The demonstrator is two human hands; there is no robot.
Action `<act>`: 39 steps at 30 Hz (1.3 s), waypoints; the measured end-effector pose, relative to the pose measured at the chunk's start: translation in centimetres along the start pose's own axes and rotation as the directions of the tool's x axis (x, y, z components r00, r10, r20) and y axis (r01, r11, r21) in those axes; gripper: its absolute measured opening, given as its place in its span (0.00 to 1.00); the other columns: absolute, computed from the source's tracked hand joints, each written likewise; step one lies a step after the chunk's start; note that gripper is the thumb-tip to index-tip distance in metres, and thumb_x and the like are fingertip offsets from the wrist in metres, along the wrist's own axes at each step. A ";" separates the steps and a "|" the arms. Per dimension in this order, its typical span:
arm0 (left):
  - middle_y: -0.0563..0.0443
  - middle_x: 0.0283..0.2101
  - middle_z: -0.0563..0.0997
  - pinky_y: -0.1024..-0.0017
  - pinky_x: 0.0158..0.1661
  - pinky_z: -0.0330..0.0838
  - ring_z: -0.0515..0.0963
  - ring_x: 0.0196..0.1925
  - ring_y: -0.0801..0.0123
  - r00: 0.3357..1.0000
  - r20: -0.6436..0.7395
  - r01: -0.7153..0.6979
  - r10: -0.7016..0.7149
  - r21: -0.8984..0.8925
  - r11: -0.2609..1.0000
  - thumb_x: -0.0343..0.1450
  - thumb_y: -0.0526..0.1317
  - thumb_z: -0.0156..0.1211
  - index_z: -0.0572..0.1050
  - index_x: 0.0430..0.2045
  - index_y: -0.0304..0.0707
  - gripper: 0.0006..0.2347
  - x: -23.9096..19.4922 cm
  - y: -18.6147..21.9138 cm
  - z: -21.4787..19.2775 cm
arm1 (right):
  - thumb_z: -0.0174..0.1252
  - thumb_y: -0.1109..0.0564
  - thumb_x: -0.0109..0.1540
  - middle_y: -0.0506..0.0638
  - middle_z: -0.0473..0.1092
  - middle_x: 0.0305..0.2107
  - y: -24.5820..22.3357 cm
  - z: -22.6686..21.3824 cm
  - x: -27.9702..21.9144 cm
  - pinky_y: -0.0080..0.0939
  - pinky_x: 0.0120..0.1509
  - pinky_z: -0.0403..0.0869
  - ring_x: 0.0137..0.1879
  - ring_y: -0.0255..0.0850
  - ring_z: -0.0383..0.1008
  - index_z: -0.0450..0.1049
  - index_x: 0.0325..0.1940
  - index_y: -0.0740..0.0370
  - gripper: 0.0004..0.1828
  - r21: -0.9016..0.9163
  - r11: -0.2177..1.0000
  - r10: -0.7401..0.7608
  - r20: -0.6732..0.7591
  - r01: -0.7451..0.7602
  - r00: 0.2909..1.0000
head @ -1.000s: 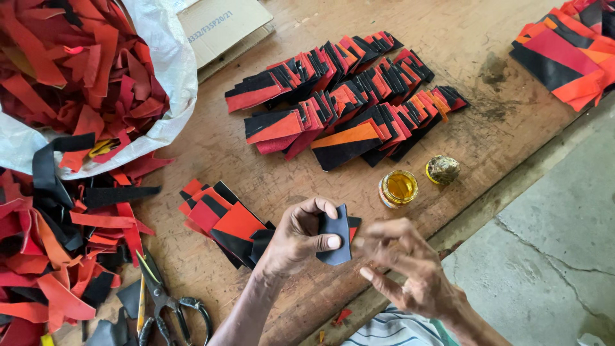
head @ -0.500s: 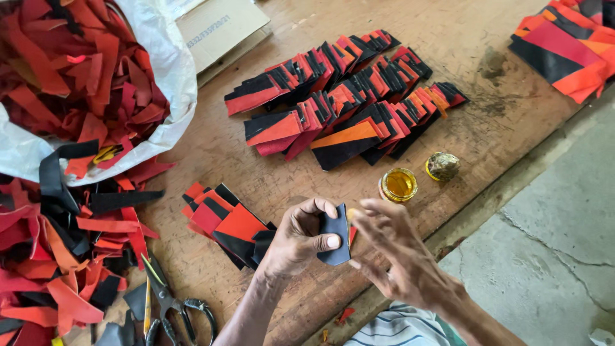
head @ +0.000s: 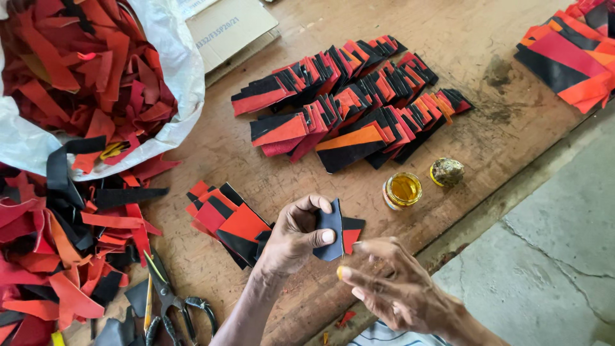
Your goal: The person repeatedly picks red and black fabric pieces, applies a yellow adhesive from a small jar to the edges, and presses the pieces together. The finished assemblies are stacked on the table. Scissors and a bag of cut fabric pieces are visible nearby.
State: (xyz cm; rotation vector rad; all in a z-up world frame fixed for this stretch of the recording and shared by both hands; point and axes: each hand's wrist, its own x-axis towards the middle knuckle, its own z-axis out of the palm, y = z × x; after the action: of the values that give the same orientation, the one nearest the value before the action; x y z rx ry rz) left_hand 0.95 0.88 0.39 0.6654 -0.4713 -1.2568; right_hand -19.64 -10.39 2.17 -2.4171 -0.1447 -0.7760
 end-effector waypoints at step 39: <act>0.37 0.55 0.81 0.61 0.63 0.73 0.76 0.66 0.48 0.821 0.314 -0.359 0.476 0.933 0.004 0.63 0.27 0.70 0.75 0.29 0.29 0.08 11.2 -0.7 1.0 | 0.69 0.55 0.55 0.50 0.67 0.53 1.8 -7.4 -2.4 0.36 0.50 0.76 0.47 0.37 0.73 0.75 0.60 0.52 0.28 -0.020 0.936 0.344 -0.150 -0.351 0.927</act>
State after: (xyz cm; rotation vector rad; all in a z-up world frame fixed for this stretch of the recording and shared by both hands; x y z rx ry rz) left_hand 2.64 -10.24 0.30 1.5609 -1.3855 -0.0880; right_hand -24.82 -15.95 4.77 -2.3264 0.3552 -0.7889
